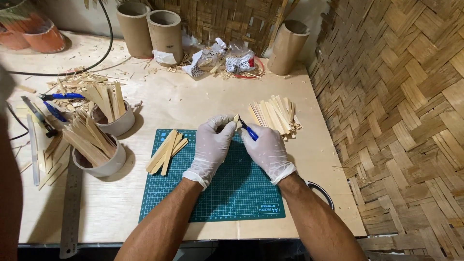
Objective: Marking and cutting small wooden sticks to specific lengths using a pen and nippers on a cutting mat.
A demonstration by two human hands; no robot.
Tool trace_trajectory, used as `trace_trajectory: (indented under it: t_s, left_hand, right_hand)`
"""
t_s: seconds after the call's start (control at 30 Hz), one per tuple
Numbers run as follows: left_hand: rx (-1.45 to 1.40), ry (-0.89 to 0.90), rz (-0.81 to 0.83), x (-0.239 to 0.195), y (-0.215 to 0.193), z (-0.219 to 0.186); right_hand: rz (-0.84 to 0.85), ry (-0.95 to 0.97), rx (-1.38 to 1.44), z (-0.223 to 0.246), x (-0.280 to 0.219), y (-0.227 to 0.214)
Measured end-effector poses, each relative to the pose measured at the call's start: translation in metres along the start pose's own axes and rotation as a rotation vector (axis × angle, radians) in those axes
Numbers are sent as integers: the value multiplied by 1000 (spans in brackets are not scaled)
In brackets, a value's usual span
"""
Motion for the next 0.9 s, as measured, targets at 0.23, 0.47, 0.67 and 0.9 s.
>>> trace_trajectory:
  t_s: [0.23,0.47,0.67,0.9]
  left_hand:
    - [-25,-28,18,2,0,3]
    - [-28,-57,32,-1,0,0]
    - [-31,-66,43,-2,-2,-5]
    - [-44,-65,63,-2,-2,-10]
  right_hand:
    - [14,-4,-18,-4,3,4]
    - [35,27,-54,-7,-3,6]
    - [40,66,-64,-14,1,10]
    - [11,76,-80,-6,-5,1]
Point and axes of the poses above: each hand's wrist, its own x-axis towards the middle knuckle, its own y-axis out of the palm, z = x × y, the point moved 8 cm from there along x, towards the middle knuckle, and after that the axes turned 15 degrees about -x, right-handed, at the moved point
